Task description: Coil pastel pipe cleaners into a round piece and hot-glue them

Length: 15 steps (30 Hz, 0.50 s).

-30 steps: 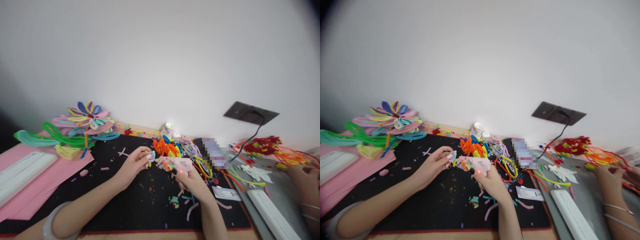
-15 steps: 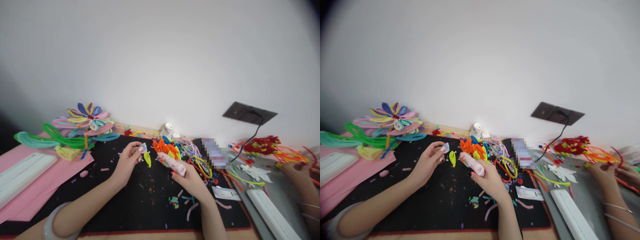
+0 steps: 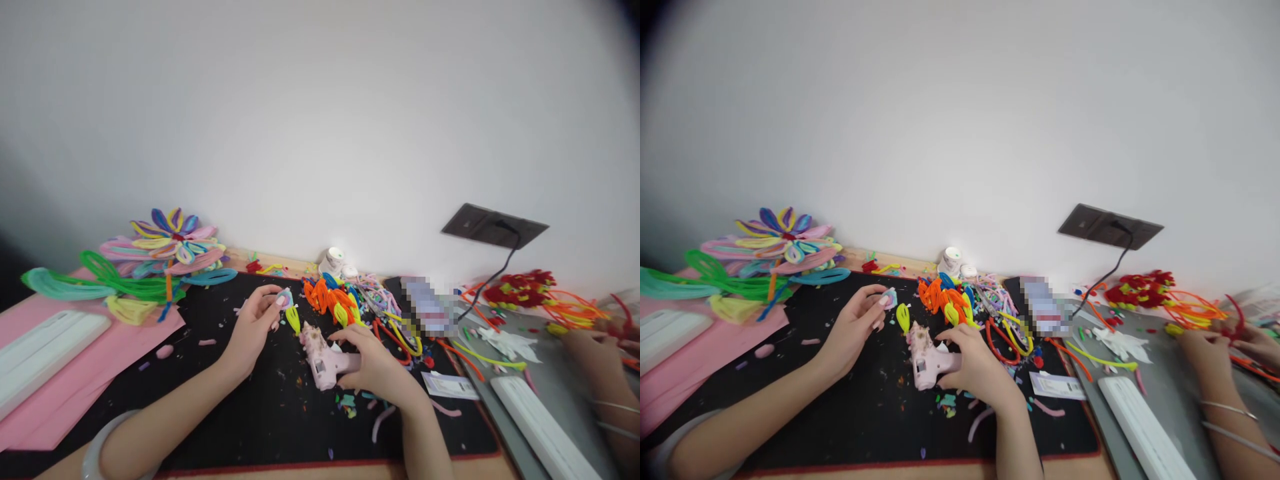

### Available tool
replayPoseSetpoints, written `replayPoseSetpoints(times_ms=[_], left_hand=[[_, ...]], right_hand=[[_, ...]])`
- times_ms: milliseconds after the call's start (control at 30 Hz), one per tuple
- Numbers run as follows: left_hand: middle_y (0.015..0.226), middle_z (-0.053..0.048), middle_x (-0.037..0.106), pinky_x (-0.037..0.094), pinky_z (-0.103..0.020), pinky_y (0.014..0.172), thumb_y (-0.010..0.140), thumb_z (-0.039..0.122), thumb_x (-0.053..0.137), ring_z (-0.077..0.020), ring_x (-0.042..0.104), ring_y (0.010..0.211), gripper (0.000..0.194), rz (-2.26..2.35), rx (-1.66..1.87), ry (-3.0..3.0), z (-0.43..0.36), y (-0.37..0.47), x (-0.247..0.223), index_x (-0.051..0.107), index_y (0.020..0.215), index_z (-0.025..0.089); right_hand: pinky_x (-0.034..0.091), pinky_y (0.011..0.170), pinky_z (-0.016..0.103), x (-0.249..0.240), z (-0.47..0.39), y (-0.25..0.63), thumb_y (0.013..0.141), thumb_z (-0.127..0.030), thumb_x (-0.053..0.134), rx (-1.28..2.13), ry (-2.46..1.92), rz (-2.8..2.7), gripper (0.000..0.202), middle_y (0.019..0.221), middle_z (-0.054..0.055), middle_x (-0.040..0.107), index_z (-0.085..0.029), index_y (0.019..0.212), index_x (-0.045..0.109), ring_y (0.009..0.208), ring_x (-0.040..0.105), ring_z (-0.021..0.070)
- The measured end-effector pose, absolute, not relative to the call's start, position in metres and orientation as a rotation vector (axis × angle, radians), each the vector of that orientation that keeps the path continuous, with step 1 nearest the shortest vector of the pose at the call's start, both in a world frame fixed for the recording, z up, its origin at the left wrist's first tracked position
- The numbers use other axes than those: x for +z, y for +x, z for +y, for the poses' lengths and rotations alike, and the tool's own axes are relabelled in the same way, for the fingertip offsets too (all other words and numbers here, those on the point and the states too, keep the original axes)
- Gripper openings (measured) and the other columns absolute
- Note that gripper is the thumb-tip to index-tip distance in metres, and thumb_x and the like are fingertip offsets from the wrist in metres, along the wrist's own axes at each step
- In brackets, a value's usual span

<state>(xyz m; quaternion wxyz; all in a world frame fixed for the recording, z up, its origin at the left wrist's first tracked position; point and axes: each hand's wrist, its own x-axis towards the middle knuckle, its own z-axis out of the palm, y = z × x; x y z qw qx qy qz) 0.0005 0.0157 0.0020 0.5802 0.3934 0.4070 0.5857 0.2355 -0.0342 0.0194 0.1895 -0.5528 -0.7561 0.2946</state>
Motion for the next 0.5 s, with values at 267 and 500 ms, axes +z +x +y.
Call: replayPoseSetpoints(times_ms=[267, 500], left_hand=[[0.077, 0.002, 0.06, 0.034, -0.022, 0.049, 0.072, 0.04, 0.075, -0.0077, 0.042, 0.053, 0.034, 0.929, 1.305, 0.949, 0.011, 0.003, 0.006, 0.059, 0.094, 0.019], [0.076, 0.002, 0.06, 0.033, -0.021, 0.05, 0.074, 0.04, 0.073, -0.0071, 0.04, 0.052, 0.033, 0.905, 1.254, 0.967, 0.008, 0.004, 0.009, 0.059, 0.095, 0.019]], right_hand=[[0.048, 0.07, 0.03, 0.048, -0.017, 0.277, 0.08, -0.029, 0.054, 0.562, -1.893, -1.724, 0.022, 0.079, 0.006, 0.073, -0.016, 0.082, 0.072, 0.076, 0.066, 0.0223], [0.044, 0.067, 0.03, 0.051, 0.036, 0.317, 0.07, -0.011, 0.057, 0.116, -2.434, -1.58, 0.018, 0.077, 0.016, 0.075, -0.014, 0.07, 0.075, 0.081, 0.069, 0.0288]])
